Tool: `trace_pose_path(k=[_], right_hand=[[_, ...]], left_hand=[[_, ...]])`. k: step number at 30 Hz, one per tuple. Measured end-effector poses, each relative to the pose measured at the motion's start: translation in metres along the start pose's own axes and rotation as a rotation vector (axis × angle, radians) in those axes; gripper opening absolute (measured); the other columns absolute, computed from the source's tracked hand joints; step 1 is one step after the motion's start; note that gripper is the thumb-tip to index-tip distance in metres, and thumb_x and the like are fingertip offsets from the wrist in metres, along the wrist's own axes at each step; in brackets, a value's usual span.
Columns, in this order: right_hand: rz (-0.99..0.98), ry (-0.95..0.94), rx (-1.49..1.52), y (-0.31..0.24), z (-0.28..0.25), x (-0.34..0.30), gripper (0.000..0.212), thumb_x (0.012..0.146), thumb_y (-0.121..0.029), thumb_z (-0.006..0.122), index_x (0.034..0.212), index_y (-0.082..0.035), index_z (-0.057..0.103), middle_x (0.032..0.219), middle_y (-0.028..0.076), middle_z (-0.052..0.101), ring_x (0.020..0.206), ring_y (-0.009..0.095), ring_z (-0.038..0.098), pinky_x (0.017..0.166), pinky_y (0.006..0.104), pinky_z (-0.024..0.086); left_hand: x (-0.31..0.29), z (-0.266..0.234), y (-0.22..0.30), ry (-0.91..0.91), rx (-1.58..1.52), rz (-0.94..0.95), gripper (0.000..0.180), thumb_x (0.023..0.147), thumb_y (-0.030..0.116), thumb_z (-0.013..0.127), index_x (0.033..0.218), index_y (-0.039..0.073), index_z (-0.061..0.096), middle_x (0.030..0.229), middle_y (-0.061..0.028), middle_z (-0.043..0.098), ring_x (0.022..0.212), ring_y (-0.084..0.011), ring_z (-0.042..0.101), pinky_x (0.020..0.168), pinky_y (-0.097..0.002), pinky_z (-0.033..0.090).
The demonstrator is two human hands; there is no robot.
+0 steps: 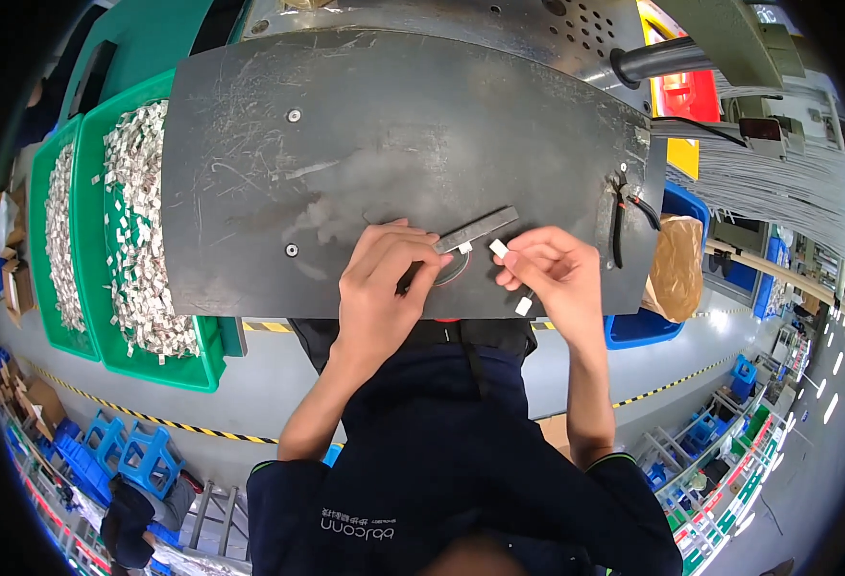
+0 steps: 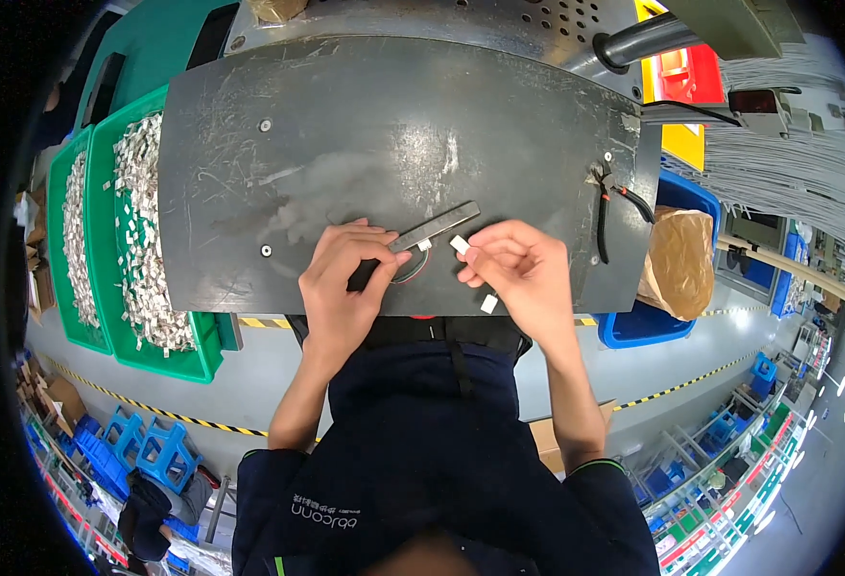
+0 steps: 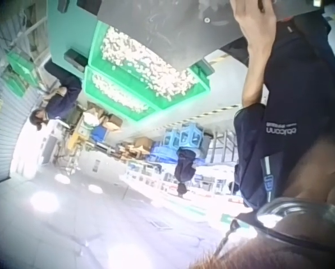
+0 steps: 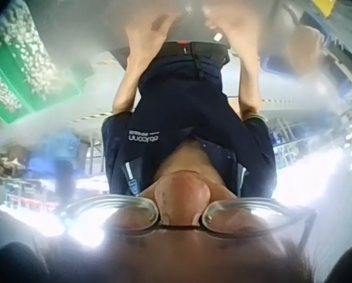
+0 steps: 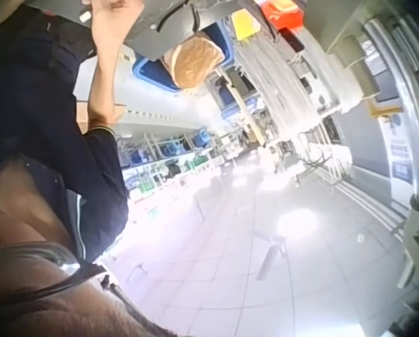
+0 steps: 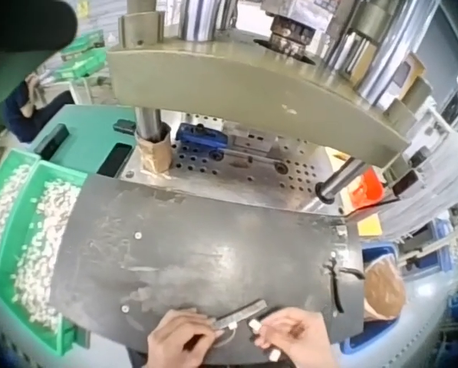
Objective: The person assembles small electronic components and circuit connectors using a press machine and pliers at an industrial workstation.
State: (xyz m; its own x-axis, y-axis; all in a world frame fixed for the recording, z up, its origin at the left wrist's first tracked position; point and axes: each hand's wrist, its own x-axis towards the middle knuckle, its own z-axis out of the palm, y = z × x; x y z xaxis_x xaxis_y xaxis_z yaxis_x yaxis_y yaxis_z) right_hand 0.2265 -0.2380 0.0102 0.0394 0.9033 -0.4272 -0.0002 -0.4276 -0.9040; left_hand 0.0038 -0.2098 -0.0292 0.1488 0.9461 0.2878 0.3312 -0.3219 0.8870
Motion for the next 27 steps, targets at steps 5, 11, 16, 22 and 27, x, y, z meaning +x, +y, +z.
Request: trace_pose_path(k=[5, 11, 16, 22, 27], right_hand=[[-0.034, 0.085, 0.121, 0.007, 0.019, 0.007, 0.010, 0.095, 0.009, 0.069, 0.105, 0.006, 0.068, 0.093, 0.017, 0.078, 0.078, 0.020, 0.077, 0.069, 0.0291, 0.062], [-0.004, 0.071, 0.153, 0.003, 0.020, 0.009, 0.013, 0.093, 0.012, 0.066, 0.100, 0.002, 0.060, 0.091, 0.018, 0.077, 0.075, 0.020, 0.075, 0.065, 0.0300, 0.060], [0.017, 0.030, 0.161, 0.004, 0.014, 0.014, 0.027, 0.092, 0.014, 0.066, 0.092, -0.005, 0.047, 0.091, 0.020, 0.076, 0.074, 0.020, 0.075, 0.063, 0.0302, 0.058], [0.008, 0.088, 0.178, -0.003, 0.024, 0.018, 0.029, 0.095, 0.007, 0.070, 0.093, -0.008, 0.045, 0.087, 0.017, 0.076, 0.069, 0.018, 0.073, 0.061, 0.0281, 0.056], [-0.227, 0.427, -0.575, -0.013, 0.026, 0.008, 0.023, 0.092, -0.003, 0.079, 0.089, 0.000, 0.056, 0.076, 0.008, 0.073, 0.063, 0.014, 0.067, 0.063, 0.0282, 0.054]], left_hand=[[0.001, -0.004, 0.001, -0.016, -0.003, -0.010, 0.017, 0.078, -0.001, 0.087, 0.082, 0.001, 0.071, 0.094, -0.0115, 0.078, 0.095, -0.0283, 0.074, 0.097, -0.0459, 0.058], [0.004, -0.003, -0.001, -0.021, -0.028, -0.008, 0.014, 0.079, -0.003, 0.085, 0.082, 0.001, 0.072, 0.095, -0.0115, 0.079, 0.095, -0.0288, 0.074, 0.097, -0.0462, 0.058], [0.004, -0.004, -0.001, -0.027, -0.026, -0.013, 0.013, 0.080, -0.004, 0.083, 0.082, 0.001, 0.072, 0.096, -0.0115, 0.079, 0.095, -0.0290, 0.074, 0.098, -0.0463, 0.058], [0.003, -0.004, 0.000, -0.031, -0.030, -0.022, 0.012, 0.080, -0.004, 0.083, 0.083, 0.001, 0.073, 0.095, -0.0114, 0.079, 0.096, -0.0292, 0.074, 0.098, -0.0465, 0.058], [0.001, -0.005, 0.002, -0.038, -0.008, -0.014, 0.014, 0.080, -0.002, 0.083, 0.089, 0.003, 0.074, 0.097, -0.0105, 0.077, 0.098, -0.0300, 0.072, 0.099, -0.0465, 0.057]])
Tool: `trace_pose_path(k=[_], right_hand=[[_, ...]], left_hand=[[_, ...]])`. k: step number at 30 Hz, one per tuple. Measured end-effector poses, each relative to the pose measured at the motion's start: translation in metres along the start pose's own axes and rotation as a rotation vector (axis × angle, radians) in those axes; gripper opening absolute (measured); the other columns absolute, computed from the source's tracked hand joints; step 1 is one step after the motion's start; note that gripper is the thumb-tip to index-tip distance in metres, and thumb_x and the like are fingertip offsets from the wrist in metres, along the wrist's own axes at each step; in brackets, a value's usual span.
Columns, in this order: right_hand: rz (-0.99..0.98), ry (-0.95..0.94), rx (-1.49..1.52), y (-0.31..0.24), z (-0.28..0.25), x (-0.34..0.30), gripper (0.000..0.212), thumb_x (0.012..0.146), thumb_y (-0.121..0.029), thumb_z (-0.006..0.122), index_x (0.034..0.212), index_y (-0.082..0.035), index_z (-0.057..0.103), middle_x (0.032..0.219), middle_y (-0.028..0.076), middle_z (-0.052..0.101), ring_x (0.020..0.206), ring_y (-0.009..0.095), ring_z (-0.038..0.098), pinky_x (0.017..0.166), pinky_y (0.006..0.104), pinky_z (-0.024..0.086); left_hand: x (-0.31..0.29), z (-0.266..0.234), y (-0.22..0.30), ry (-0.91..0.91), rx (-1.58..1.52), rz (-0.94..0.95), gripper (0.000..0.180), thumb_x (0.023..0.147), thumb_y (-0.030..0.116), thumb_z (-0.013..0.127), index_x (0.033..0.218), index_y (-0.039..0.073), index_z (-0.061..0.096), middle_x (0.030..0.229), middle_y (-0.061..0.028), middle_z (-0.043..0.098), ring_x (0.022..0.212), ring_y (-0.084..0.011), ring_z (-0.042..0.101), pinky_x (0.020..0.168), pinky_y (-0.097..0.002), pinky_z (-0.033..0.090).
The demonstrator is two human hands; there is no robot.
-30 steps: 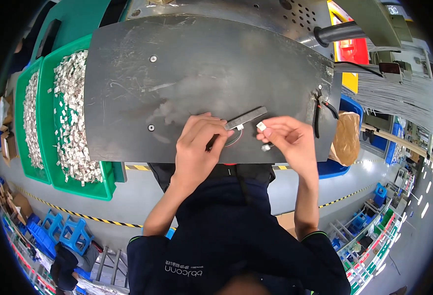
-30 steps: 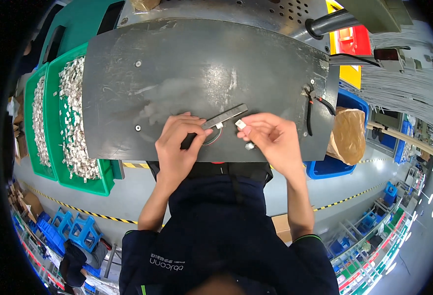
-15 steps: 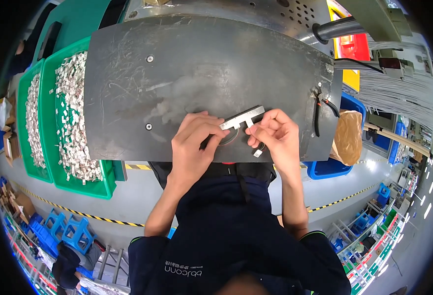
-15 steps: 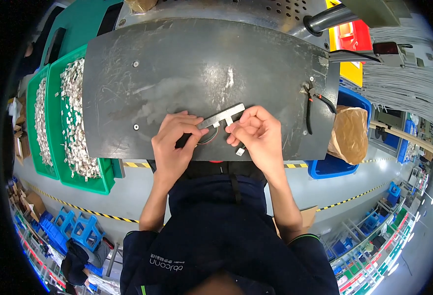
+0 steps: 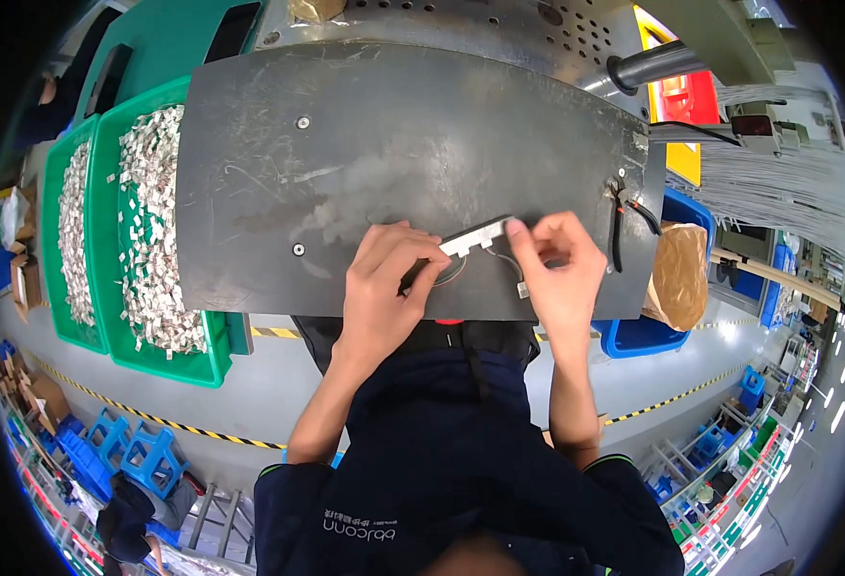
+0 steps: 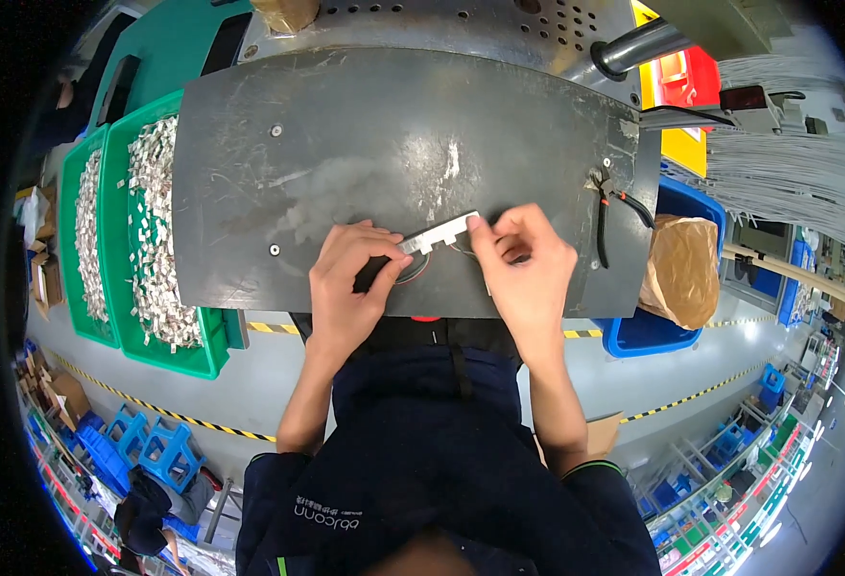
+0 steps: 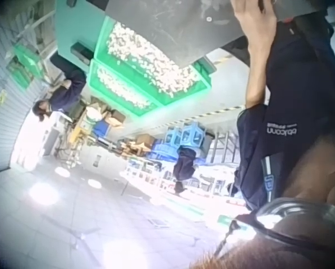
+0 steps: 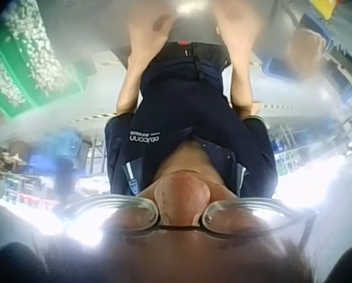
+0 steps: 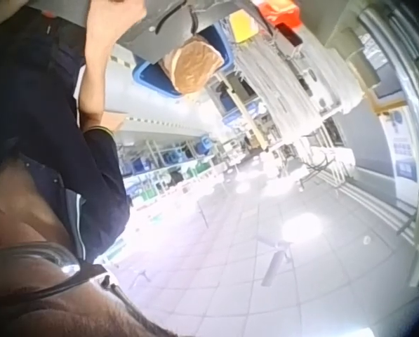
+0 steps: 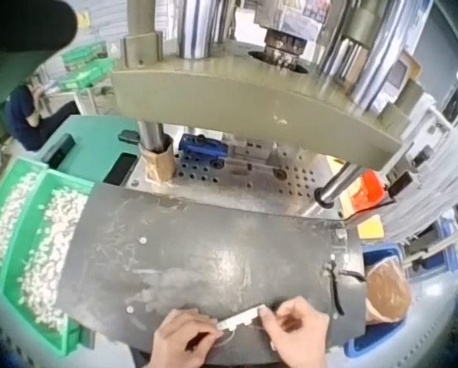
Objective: The person assembles small electronic components and circuit connectors using a press machine and pliers at an industrial workstation.
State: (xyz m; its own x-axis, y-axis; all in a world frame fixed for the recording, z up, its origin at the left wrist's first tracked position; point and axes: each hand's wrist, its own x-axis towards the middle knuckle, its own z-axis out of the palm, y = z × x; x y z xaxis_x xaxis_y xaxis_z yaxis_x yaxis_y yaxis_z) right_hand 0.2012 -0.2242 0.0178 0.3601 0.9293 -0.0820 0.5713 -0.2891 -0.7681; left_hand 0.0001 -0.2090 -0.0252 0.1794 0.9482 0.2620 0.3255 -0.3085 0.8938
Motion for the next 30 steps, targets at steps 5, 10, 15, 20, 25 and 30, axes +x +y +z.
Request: trace_pose_path(k=[5, 10, 15, 20, 25, 30], right_hand=[[-0.381, -0.142, 0.080, 0.008, -0.006, 0.016, 0.023, 0.083, -0.007, 0.085, 0.104, -0.003, 0.076, 0.106, 0.011, 0.074, 0.099, 0.027, 0.068, 0.088, 0.0369, 0.055], [-0.553, -0.331, 0.028, 0.010, -0.009, 0.034, 0.021, 0.081, -0.002, 0.084, 0.101, -0.003, 0.077, 0.102, 0.008, 0.074, 0.096, 0.028, 0.067, 0.087, 0.0390, 0.054], [-0.706, -0.332, 0.071, 0.020, 0.005, 0.061, 0.019, 0.081, -0.001, 0.084, 0.097, -0.002, 0.073, 0.098, 0.008, 0.073, 0.093, 0.026, 0.066, 0.080, 0.0359, 0.053], [-0.670, -0.303, 0.102, 0.014, 0.014, 0.128, 0.019, 0.084, -0.002, 0.082, 0.099, -0.002, 0.070, 0.097, 0.006, 0.069, 0.087, 0.021, 0.062, 0.073, 0.0325, 0.049], [-0.578, -0.157, 0.157, 0.006, 0.031, 0.163, 0.027, 0.083, -0.007, 0.083, 0.104, -0.003, 0.067, 0.099, 0.011, 0.067, 0.092, 0.029, 0.064, 0.084, 0.0377, 0.053], [-0.695, -0.060, -0.018, 0.011, 0.030, 0.145, 0.028, 0.079, -0.012, 0.086, 0.092, -0.005, 0.063, 0.111, 0.008, 0.064, 0.106, 0.030, 0.060, 0.093, 0.0424, 0.050]], left_hand=[[0.008, 0.004, 0.007, -0.056, 0.120, 0.109, 0.020, 0.084, 0.003, 0.081, 0.103, 0.006, 0.075, 0.102, -0.0043, 0.071, 0.097, -0.0306, 0.064, 0.094, -0.0433, 0.054], [0.029, 0.002, 0.004, -0.199, 0.253, 0.262, 0.021, 0.083, 0.009, 0.083, 0.103, 0.010, 0.081, 0.096, 0.0003, 0.069, 0.086, -0.0240, 0.062, 0.083, -0.0387, 0.049], [0.066, -0.008, -0.003, -0.317, 0.319, 0.339, 0.015, 0.084, 0.012, 0.082, 0.099, 0.011, 0.082, 0.092, -0.0019, 0.069, 0.085, -0.0237, 0.063, 0.081, -0.0384, 0.049], [0.150, -0.004, -0.025, -0.433, 0.311, 0.332, 0.013, 0.087, 0.016, 0.080, 0.098, 0.008, 0.082, 0.092, -0.0067, 0.070, 0.089, -0.0279, 0.066, 0.086, -0.0401, 0.051], [0.188, 0.002, -0.053, -0.361, 0.126, 0.304, 0.020, 0.088, 0.021, 0.080, 0.104, 0.009, 0.083, 0.100, -0.0102, 0.072, 0.100, -0.0329, 0.068, 0.094, -0.0436, 0.053], [0.176, 0.008, -0.044, -0.180, 0.183, 0.333, 0.047, 0.088, 0.017, 0.079, 0.132, 0.009, 0.066, 0.108, -0.0115, 0.069, 0.107, -0.0343, 0.065, 0.097, -0.0451, 0.051]])
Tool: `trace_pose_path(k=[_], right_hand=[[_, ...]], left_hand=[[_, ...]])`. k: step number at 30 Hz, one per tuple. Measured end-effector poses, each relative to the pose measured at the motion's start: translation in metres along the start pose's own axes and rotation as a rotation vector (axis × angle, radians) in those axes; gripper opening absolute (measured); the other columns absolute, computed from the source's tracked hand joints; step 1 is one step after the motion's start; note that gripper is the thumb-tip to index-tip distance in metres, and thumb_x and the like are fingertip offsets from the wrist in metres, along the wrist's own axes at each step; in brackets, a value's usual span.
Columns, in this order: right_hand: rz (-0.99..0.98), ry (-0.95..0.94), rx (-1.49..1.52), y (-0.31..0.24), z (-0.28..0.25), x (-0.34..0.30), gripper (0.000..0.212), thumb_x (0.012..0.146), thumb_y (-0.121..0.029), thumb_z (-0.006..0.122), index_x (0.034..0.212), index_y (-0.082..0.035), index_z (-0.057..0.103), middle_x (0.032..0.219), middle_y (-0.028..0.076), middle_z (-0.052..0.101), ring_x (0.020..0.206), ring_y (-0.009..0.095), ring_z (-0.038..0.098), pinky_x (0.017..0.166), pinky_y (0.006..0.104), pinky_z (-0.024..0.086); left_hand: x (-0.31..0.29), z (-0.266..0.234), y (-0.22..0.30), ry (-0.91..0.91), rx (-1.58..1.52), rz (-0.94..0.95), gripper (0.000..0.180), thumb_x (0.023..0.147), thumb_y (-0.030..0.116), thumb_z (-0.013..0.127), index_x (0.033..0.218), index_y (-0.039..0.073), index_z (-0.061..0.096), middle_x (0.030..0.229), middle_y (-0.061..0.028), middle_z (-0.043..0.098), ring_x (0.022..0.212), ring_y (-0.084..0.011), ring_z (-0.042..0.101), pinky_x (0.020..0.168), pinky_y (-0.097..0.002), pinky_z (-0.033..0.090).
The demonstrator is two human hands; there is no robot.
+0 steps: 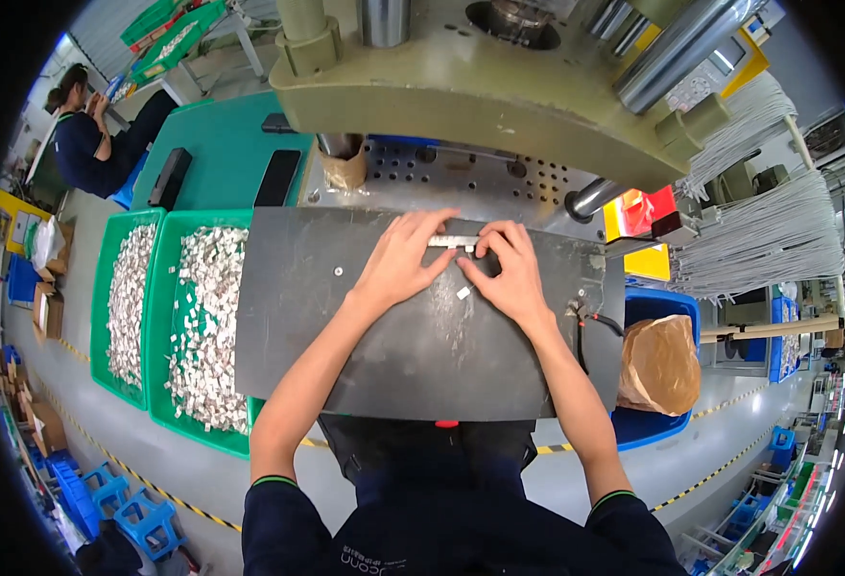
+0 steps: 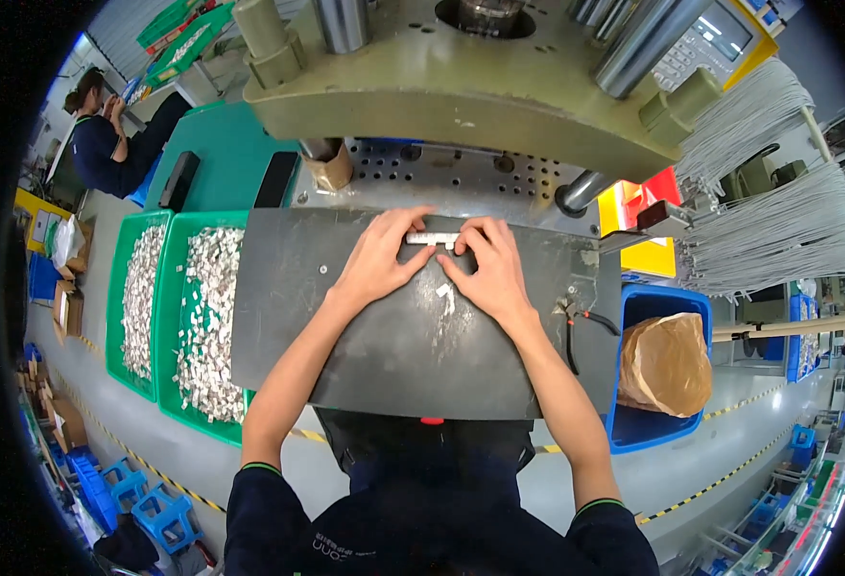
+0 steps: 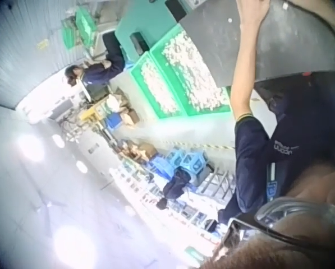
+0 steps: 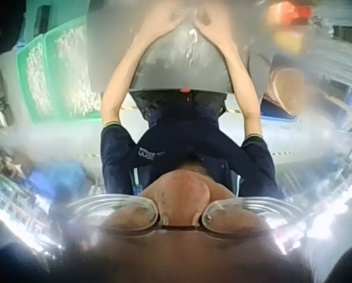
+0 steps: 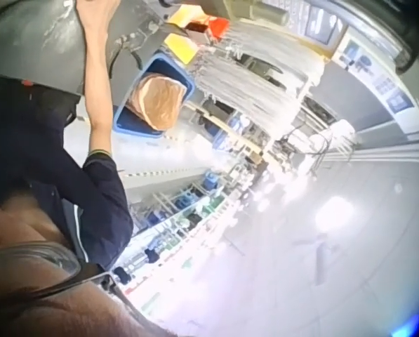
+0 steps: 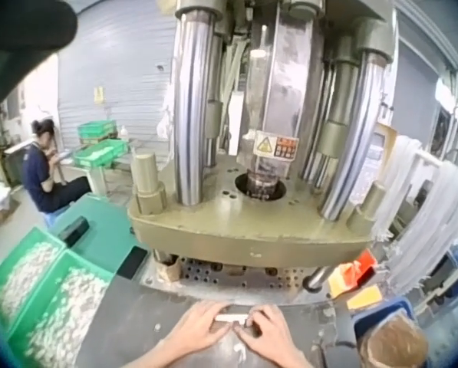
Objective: The person assembles small electronic components and circuit connectors using a press machine and pliers at an industrial workstation.
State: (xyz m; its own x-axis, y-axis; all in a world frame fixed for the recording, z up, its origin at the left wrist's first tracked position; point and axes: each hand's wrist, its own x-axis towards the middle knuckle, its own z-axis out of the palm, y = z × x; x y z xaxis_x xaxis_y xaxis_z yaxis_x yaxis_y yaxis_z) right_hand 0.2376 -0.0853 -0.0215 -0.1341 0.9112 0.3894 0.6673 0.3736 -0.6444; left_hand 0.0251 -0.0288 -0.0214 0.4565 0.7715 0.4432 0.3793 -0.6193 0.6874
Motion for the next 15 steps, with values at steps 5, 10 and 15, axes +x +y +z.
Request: trace_pose_path(k=[5, 10, 15], right_hand=[[0.011, 0.070, -0.140, -0.004, 0.003, 0.001, 0.020, 0.081, -0.011, 0.085, 0.086, -0.001, 0.068, 0.114, 0.010, 0.070, 0.108, 0.031, 0.064, 0.093, 0.0423, 0.052], [-0.071, 0.105, -0.207, -0.011, 0.006, -0.001, 0.014, 0.084, -0.006, 0.081, 0.091, 0.000, 0.071, 0.119, 0.009, 0.072, 0.111, 0.032, 0.065, 0.094, 0.0430, 0.052], [-0.123, 0.076, -0.131, -0.002, 0.004, 0.000, 0.011, 0.085, -0.002, 0.078, 0.093, 0.000, 0.072, 0.118, 0.009, 0.069, 0.110, 0.032, 0.065, 0.093, 0.0439, 0.051]], left_hand=[[-0.005, 0.002, 0.002, 0.010, 0.129, 0.049, 0.026, 0.083, 0.012, 0.081, 0.102, 0.006, 0.064, 0.101, -0.0094, 0.066, 0.097, -0.0332, 0.064, 0.087, -0.0438, 0.053], [-0.012, 0.013, -0.001, 0.067, 0.209, 0.094, 0.015, 0.082, 0.010, 0.081, 0.089, 0.004, 0.069, 0.104, -0.0082, 0.069, 0.097, -0.0308, 0.065, 0.086, -0.0432, 0.054], [-0.012, 0.015, 0.005, 0.103, 0.269, 0.107, 0.011, 0.081, 0.010, 0.081, 0.087, 0.004, 0.074, 0.107, -0.0061, 0.073, 0.097, -0.0286, 0.065, 0.087, -0.0424, 0.053]])
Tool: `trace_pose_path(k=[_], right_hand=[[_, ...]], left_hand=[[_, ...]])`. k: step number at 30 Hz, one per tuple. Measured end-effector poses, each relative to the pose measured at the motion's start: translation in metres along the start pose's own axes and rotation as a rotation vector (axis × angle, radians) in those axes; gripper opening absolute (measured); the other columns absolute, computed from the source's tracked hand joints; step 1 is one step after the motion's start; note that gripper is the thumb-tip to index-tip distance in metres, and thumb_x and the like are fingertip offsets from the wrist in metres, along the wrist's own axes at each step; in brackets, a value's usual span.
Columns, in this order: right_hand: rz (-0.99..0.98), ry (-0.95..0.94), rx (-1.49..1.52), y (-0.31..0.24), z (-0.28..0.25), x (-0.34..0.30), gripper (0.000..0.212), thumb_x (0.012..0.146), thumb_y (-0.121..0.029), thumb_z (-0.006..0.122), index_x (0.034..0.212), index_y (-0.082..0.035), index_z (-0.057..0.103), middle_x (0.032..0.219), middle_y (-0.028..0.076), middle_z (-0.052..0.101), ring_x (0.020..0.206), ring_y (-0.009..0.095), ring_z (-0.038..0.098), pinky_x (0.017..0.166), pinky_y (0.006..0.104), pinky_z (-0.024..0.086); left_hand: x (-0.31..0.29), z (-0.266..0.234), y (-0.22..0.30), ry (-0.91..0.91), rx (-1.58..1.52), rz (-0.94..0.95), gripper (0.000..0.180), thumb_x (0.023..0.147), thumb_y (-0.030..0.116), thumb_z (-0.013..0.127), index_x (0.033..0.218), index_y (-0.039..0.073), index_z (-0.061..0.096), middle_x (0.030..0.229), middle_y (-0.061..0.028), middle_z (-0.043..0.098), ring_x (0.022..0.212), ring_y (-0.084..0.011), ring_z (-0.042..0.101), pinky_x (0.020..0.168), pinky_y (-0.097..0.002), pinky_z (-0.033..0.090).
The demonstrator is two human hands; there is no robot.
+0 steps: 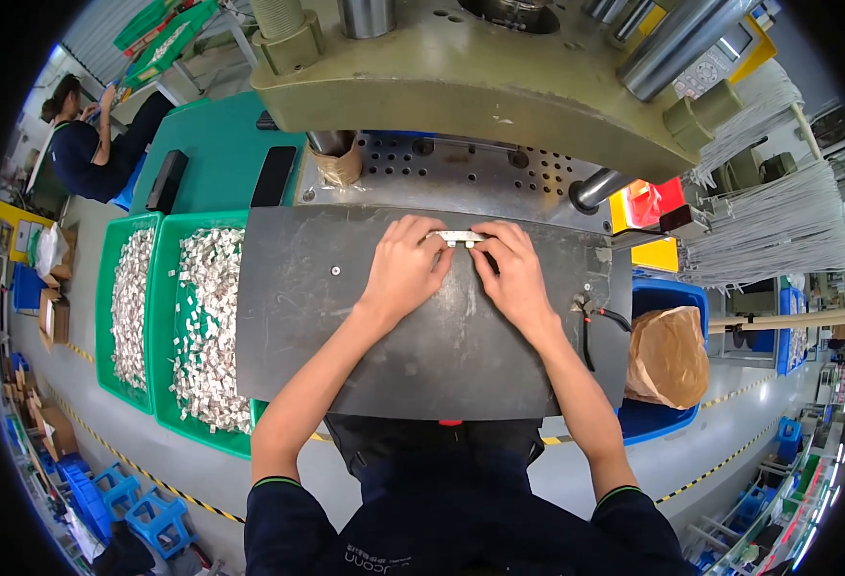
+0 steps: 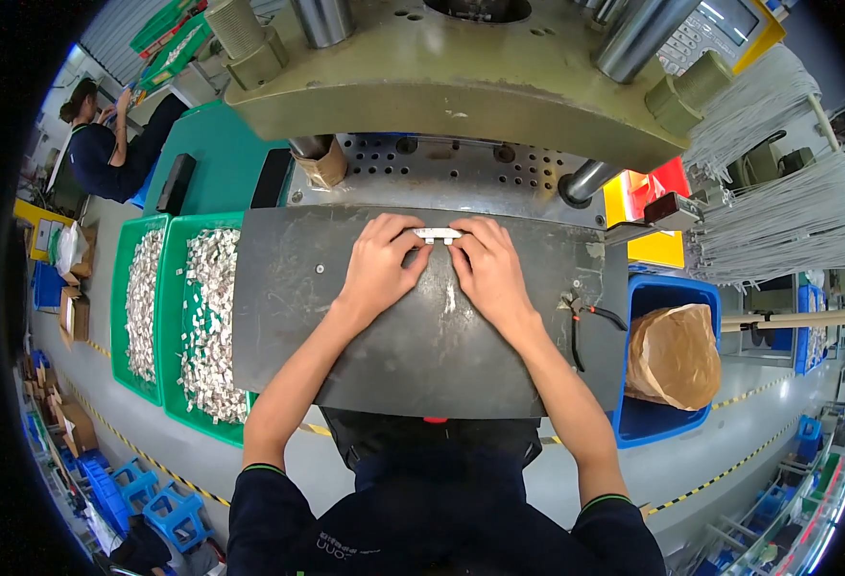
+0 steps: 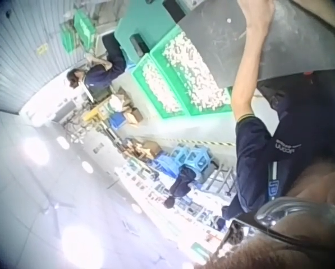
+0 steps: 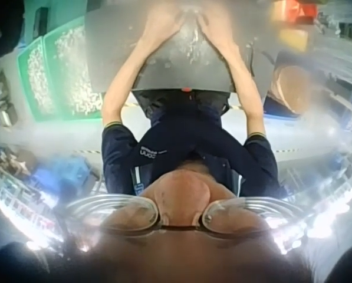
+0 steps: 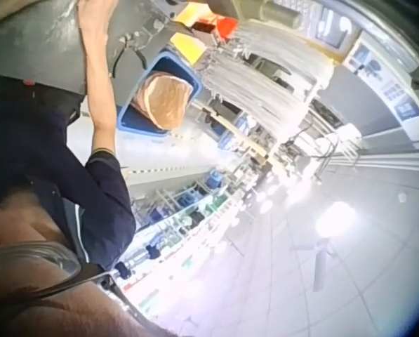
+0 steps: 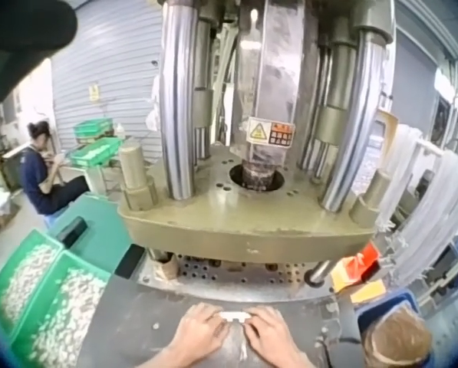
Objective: The person assembles small electronic components and circuit connectors using a press machine and pliers at an industrial workstation.
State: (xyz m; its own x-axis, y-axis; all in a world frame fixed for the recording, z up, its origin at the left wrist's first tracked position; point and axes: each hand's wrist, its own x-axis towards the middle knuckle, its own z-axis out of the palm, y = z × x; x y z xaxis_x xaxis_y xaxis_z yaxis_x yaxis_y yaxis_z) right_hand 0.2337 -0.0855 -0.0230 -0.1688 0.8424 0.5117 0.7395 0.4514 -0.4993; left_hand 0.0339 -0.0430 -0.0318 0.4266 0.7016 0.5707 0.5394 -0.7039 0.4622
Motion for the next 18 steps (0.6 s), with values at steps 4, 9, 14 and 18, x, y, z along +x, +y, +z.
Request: trace_pose_path(k=[4, 9, 14, 18], right_hand=[[0.018, -0.079, 0.032, 0.003, -0.016, 0.005, 0.013, 0.083, 0.000, 0.080, 0.095, 0.000, 0.074, 0.115, 0.008, 0.062, 0.101, 0.029, 0.063, 0.089, 0.0385, 0.054], [0.035, -0.193, -0.020, 0.008, -0.046, 0.008, 0.012, 0.079, -0.005, 0.082, 0.089, -0.001, 0.076, 0.109, 0.007, 0.061, 0.105, 0.029, 0.060, 0.094, 0.0400, 0.050], [0.068, -0.217, -0.057, 0.012, -0.050, 0.007, 0.011, 0.077, -0.007, 0.083, 0.086, -0.004, 0.077, 0.102, 0.004, 0.059, 0.102, 0.027, 0.059, 0.094, 0.0409, 0.048], [0.113, -0.224, -0.110, 0.013, -0.053, 0.009, 0.011, 0.080, -0.011, 0.084, 0.086, -0.004, 0.078, 0.098, 0.005, 0.062, 0.098, 0.027, 0.062, 0.092, 0.0413, 0.049]], left_hand=[[0.002, -0.007, -0.007, -0.045, -0.083, -0.058, 0.010, 0.082, 0.011, 0.081, 0.082, 0.005, 0.073, 0.105, -0.0031, 0.072, 0.097, -0.0271, 0.065, 0.088, -0.0406, 0.050], [0.004, -0.009, -0.008, -0.069, -0.080, -0.056, 0.012, 0.082, 0.011, 0.082, 0.078, 0.005, 0.073, 0.104, -0.0021, 0.072, 0.097, -0.0265, 0.065, 0.088, -0.0402, 0.050], [0.004, -0.011, -0.007, -0.083, -0.082, -0.066, 0.012, 0.082, 0.011, 0.083, 0.080, 0.004, 0.073, 0.105, -0.0038, 0.073, 0.098, -0.0280, 0.067, 0.090, -0.0415, 0.050], [0.005, -0.013, -0.009, -0.092, -0.089, -0.061, 0.012, 0.082, 0.011, 0.083, 0.080, 0.004, 0.073, 0.106, -0.0042, 0.073, 0.100, -0.0284, 0.066, 0.091, -0.0418, 0.050]])
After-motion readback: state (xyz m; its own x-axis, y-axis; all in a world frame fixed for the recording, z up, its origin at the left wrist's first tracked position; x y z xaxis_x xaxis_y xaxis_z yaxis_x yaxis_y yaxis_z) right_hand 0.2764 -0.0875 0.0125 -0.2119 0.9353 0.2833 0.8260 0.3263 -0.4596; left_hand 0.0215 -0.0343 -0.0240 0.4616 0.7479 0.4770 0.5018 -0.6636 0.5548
